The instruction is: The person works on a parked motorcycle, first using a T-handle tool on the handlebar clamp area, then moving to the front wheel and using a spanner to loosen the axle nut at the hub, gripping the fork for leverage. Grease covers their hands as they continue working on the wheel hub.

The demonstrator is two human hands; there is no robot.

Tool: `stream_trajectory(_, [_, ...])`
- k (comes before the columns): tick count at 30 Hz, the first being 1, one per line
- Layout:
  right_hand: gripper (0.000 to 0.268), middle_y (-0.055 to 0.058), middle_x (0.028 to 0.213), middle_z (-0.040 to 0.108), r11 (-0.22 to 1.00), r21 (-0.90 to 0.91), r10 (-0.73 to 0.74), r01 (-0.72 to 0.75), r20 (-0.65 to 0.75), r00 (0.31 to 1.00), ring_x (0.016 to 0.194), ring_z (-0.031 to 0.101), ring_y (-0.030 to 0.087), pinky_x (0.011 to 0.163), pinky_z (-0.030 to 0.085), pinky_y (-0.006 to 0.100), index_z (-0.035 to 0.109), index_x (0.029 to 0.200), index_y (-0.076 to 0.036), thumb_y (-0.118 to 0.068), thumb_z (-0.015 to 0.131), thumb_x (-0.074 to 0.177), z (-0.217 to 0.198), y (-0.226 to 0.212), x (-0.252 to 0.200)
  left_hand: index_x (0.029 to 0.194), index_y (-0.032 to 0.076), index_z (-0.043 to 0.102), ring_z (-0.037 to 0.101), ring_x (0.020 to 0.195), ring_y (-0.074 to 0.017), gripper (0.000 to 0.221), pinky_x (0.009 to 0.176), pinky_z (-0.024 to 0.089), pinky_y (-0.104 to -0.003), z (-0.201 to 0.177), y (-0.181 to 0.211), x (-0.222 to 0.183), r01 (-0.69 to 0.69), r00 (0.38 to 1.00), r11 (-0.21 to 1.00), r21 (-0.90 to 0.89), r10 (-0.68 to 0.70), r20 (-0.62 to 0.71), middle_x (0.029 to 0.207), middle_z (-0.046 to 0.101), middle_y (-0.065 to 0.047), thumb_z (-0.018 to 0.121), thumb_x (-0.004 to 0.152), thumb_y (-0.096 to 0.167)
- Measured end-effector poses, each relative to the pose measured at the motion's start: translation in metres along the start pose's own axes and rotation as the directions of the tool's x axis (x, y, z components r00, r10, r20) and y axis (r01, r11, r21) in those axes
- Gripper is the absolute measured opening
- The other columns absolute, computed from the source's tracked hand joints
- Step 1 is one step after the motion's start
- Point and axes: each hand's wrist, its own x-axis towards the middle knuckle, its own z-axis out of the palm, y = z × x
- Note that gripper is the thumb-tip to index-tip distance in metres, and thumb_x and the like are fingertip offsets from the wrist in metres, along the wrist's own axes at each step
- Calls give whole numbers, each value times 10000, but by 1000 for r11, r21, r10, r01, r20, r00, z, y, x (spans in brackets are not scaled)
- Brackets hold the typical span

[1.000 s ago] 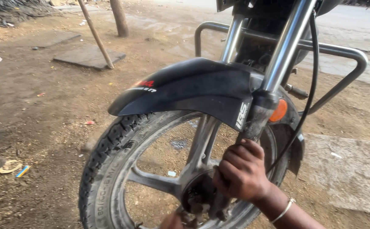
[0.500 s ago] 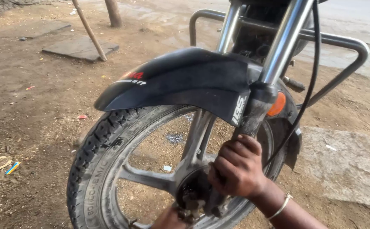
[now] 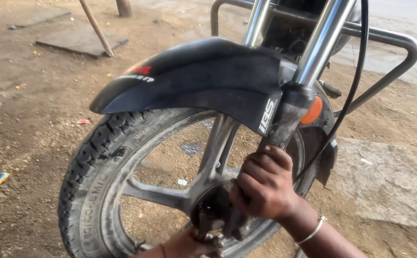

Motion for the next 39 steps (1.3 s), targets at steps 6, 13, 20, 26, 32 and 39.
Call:
stream_trajectory(6, [141, 41, 735, 661, 1000, 23, -7, 7, 5, 1000, 854, 680, 207, 1006, 385, 432, 587, 632, -144, -195, 698, 702, 2, 4, -5, 1367, 108, 555, 592, 1149, -110, 523, 1007, 513, -293, 26, 66, -40, -47, 999, 850, 525, 29, 42, 1277, 596, 52, 774, 893, 66])
stream_trajectory(13, [132, 50, 743, 663, 1000, 27, -4, 4, -14, 1000, 864, 685, 222, 994, 389, 424, 591, 643, -139, -203, 692, 699, 1, 5, -6, 1270, -76, 624, 697, 1091, -235, 301, 1030, 563, -361, -41, 0, -41, 208, 965, 946, -248, -156, 213, 1145, 723, -147, 654, 1014, 81])
stream_trajectory(20, [136, 53, 702, 659, 1000, 14, -2, 2, -40, 999, 818, 675, 209, 973, 381, 421, 581, 622, -143, -200, 683, 689, 5, 4, -5, 1187, 16, 714, 737, 972, -224, 267, 932, 624, -401, -26, -30, -7, 150, 986, 984, 94, -141, -93, 1015, 740, -119, 646, 982, 173])
stream_trajectory(26, [132, 52, 729, 674, 999, -32, 0, 0, -20, 1000, 832, 680, 206, 1019, 372, 419, 596, 643, -140, -186, 687, 727, 3, 0, -4, 1181, 49, 687, 732, 919, -185, 351, 796, 577, -372, -29, -38, -13, 107, 993, 988, 109, -101, -62, 1014, 725, -69, 710, 943, 305])
stream_trajectory(32, [150, 45, 716, 677, 1000, -5, -21, 21, -40, 999, 811, 675, 200, 1027, 368, 429, 596, 625, -151, -186, 700, 727, 5, 2, -8, 1080, 25, 702, 722, 862, -273, 285, 702, 568, -411, -16, 0, -46, 272, 924, 924, -269, -329, -194, 946, 733, -126, 614, 969, 273])
stream_trajectory(39, [131, 55, 721, 669, 1000, -17, -3, 3, -47, 999, 811, 677, 214, 988, 383, 423, 582, 624, -140, -165, 686, 699, -1, -4, 2, 1152, 28, 611, 655, 992, -207, 192, 882, 569, -364, -26, -47, 1, -299, 950, 789, 536, 300, 88, 1057, 658, -85, 596, 1030, 175])
